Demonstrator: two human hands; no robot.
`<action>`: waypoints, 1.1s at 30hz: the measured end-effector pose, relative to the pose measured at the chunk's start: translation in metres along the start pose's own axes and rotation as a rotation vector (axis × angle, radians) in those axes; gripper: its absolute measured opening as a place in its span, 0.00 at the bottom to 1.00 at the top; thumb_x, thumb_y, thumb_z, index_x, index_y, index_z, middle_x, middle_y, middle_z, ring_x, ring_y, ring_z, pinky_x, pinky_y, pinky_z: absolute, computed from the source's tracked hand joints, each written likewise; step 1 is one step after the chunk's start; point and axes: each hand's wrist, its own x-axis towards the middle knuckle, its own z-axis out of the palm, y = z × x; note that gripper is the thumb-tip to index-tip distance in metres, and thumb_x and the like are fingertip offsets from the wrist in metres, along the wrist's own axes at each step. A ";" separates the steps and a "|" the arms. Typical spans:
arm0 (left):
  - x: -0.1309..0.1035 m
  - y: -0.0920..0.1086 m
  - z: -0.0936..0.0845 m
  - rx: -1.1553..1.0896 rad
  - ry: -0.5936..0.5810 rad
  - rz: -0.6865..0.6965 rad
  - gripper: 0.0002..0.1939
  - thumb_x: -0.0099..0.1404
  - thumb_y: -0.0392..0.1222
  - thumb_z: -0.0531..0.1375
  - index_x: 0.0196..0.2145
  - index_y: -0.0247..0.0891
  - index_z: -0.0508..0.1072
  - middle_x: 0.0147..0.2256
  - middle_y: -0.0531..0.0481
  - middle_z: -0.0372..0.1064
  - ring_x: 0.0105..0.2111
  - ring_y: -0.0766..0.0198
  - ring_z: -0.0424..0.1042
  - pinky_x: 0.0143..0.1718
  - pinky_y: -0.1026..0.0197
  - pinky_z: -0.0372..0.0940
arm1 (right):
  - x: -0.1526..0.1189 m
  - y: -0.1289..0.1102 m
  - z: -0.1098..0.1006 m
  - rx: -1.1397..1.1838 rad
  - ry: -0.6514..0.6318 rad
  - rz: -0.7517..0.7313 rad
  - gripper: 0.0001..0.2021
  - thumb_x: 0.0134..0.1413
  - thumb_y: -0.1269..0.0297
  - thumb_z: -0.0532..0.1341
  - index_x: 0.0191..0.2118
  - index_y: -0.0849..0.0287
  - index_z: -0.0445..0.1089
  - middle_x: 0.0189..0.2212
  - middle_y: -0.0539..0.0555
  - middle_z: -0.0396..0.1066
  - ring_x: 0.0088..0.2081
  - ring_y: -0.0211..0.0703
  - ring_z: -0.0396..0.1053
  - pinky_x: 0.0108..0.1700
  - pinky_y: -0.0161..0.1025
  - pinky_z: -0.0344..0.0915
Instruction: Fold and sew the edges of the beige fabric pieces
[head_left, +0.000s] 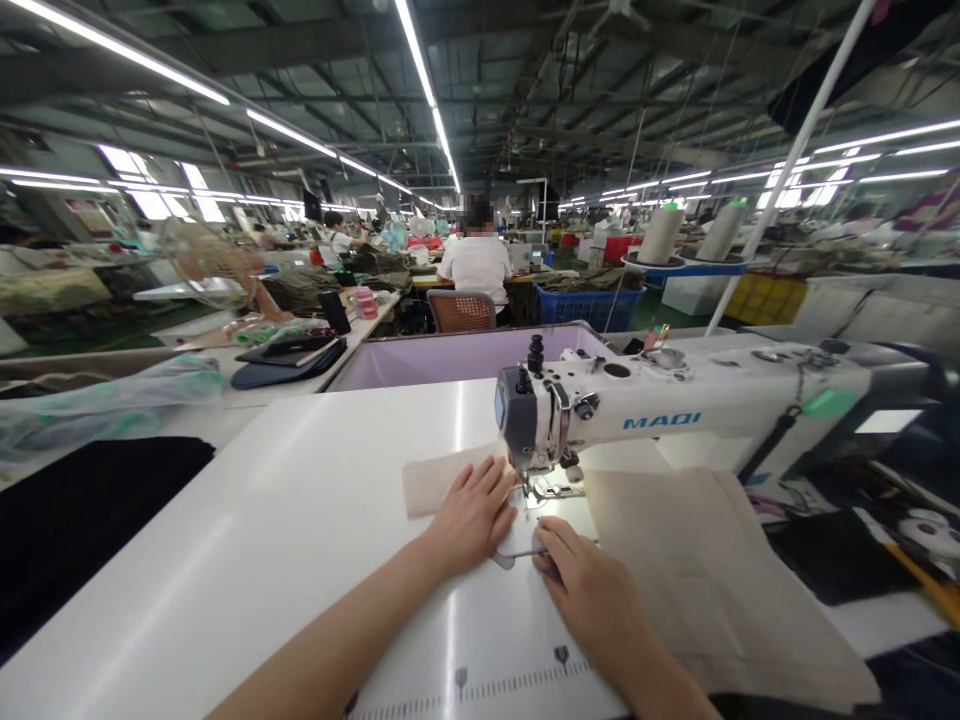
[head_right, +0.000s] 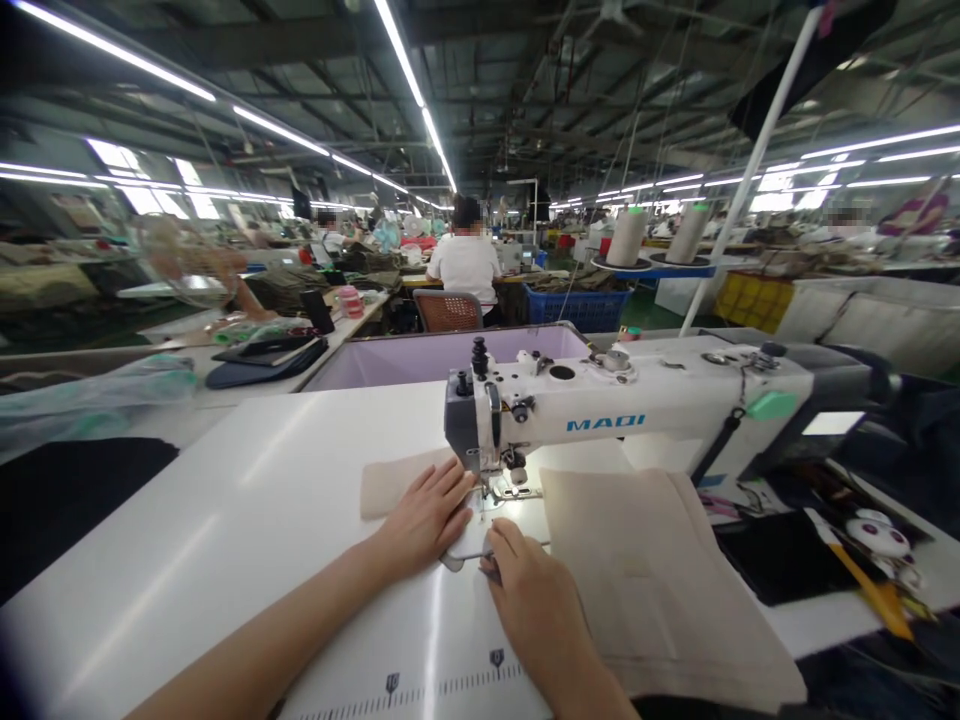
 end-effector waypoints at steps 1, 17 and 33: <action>0.001 0.000 -0.001 -0.003 0.007 0.001 0.23 0.74 0.45 0.52 0.63 0.38 0.64 0.65 0.39 0.60 0.67 0.48 0.54 0.66 0.40 0.53 | 0.000 0.000 0.000 -0.001 0.004 -0.006 0.16 0.64 0.75 0.56 0.54 0.58 0.69 0.59 0.58 0.69 0.51 0.53 0.74 0.49 0.47 0.73; -0.067 0.036 -0.021 -0.043 -0.064 0.146 0.26 0.72 0.41 0.55 0.66 0.39 0.59 0.67 0.39 0.55 0.67 0.44 0.56 0.63 0.36 0.57 | -0.017 0.000 -0.025 0.079 -0.051 0.065 0.11 0.65 0.69 0.54 0.46 0.56 0.73 0.56 0.55 0.72 0.45 0.50 0.77 0.43 0.44 0.74; -0.054 0.046 -0.036 -0.219 -0.050 0.093 0.15 0.68 0.44 0.62 0.51 0.39 0.69 0.50 0.42 0.68 0.52 0.49 0.67 0.57 0.44 0.64 | -0.015 0.001 -0.029 0.111 -0.047 0.022 0.08 0.65 0.70 0.55 0.41 0.54 0.71 0.46 0.52 0.74 0.40 0.46 0.76 0.38 0.38 0.69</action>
